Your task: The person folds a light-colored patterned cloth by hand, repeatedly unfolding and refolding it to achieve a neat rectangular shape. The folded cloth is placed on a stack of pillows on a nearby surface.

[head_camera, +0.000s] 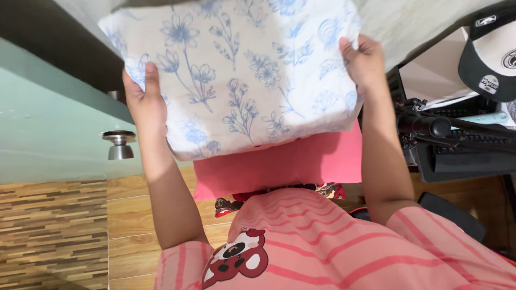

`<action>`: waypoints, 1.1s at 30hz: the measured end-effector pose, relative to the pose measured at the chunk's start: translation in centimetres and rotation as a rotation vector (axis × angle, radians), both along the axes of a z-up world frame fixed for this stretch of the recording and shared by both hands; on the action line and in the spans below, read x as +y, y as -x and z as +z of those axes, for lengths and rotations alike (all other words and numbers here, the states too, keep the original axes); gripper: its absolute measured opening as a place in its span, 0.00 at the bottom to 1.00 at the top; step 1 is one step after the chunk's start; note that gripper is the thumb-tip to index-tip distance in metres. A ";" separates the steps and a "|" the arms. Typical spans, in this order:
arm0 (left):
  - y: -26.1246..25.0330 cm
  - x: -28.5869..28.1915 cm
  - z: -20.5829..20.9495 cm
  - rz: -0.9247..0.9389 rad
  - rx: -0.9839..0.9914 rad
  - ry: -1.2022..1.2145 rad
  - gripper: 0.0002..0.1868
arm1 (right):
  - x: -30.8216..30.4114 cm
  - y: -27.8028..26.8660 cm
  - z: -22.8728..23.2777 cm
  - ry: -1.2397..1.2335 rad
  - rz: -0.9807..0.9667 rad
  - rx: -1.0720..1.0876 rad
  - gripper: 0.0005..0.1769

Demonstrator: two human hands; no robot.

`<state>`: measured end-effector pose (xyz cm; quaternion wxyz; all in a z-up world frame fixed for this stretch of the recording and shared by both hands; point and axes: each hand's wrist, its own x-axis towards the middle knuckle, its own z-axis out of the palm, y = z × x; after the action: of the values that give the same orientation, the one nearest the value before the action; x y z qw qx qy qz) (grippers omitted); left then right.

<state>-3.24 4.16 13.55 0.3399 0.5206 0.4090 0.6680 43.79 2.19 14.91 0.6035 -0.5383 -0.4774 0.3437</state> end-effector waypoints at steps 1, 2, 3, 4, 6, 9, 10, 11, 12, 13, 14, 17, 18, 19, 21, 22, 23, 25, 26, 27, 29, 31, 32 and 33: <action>0.1 -0.2 0.7 -0.031 -0.035 -0.028 0.22 | 0.0 0.1 0.8 -0.047 0.017 -0.004 0.12; 0.0 -0.4 1.1 -0.056 -0.066 -0.074 0.23 | -0.1 0.2 1.3 -0.079 0.036 0.043 0.11; -0.1 -0.7 1.2 -0.082 -0.097 -0.119 0.23 | -0.2 0.3 1.7 -0.111 0.055 0.089 0.11; -0.3 -0.6 1.2 -0.108 -0.129 -0.165 0.23 | -0.4 0.2 2.0 -0.143 0.074 0.135 0.11; -0.5 -0.2 0.3 -0.109 -0.182 -0.115 0.25 | -0.3 -0.2 2.3 -0.238 0.110 0.166 0.10; 0.2 0.9 -2.6 -0.054 -0.049 0.070 0.27 | 0.8 -1.0 1.0 -0.091 0.025 0.032 0.13; 0.3 1.4 -3.9 -0.031 0.029 0.147 0.28 | 1.1 -1.6 0.3 0.005 -0.029 -0.044 0.14; 0.4 1.6 -5.4 0.058 0.193 0.248 0.30 | 2.0 -1.4 -0.8 0.202 -0.075 -0.369 0.18; 0.4 1.7 -6.8 0.148 0.358 0.344 0.33 | 2.8 -1.2 -1.9 0.398 -0.120 -0.691 0.22; -0.1 1.6 -8.2 0.165 0.468 0.470 0.40 | 2.2 -0.8 -3.8 0.535 -0.022 -0.618 0.26; -0.2 1.6 -9.3 0.192 0.578 0.593 0.47 | 2.2 -0.1 -5.3 0.561 -0.007 -0.965 0.30; -2.4 0.6 -11.7 0.365 0.948 0.700 0.48 | -0.1 3.1 -9.3 0.468 -0.150 -1.138 0.37; -3.5 0.3 -12.0 0.431 1.074 0.505 0.46 | -0.6 4.6 -10.1 0.416 -0.180 -1.167 0.37; -4.6 0.1 -12.0 0.494 1.192 0.303 0.45 | -0.6 6.1 -10.4 0.308 -0.182 -1.191 0.37; -7.4 1.1 -11.1 0.164 0.996 -0.011 0.39 | -0.6 9.4 -10.7 0.169 -0.149 -1.251 0.37; -9.3 1.7 -10.6 0.065 1.108 0.097 0.40 | -0.3 10.9 -10.6 0.123 -0.115 -1.286 0.39; -11.1 2.0 -10.2 -0.036 1.216 0.209 0.41 | -0.4 11.9 -10.6 0.212 -0.079 -1.261 0.38; -12.1 1.9 -9.9 -0.082 1.298 0.297 0.42 | -0.7 13.0 -11.1 0.385 -0.009 -1.207 0.38; -12.5 2.1 -10.0 -0.109 1.340 0.333 0.43 | -0.9 12.7 -11.5 0.385 -0.030 -1.205 0.39; -12.5 2.1 -10.4 -0.095 1.327 0.327 0.43 | -1.2 12.1 -12.2 0.386 -0.051 -1.204 0.40; -11.8 1.6 -12.1 -0.086 1.305 0.316 0.43 | -2.1 10.4 -14.3 0.396 -0.073 -1.168 0.41; -11.6 1.6 -14.0 -0.086 1.306 0.270 0.41 | -2.7 9.1 -16.5 0.397 -0.064 -1.105 0.41; -11.4 1.6 -14.8 -0.084 1.306 0.249 0.40 | -2.7 8.7 -17.4 0.395 -0.067 -1.095 0.42; -11.4 1.4 -15.6 -0.084 1.307 0.255 0.40 | -2.8 8.5 -18.2 0.392 -0.069 -1.085 0.42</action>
<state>8.13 5.56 -2.02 0.1067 0.7897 0.5858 0.1478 35.29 -0.57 -3.25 0.1723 -0.7546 -0.6281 0.0806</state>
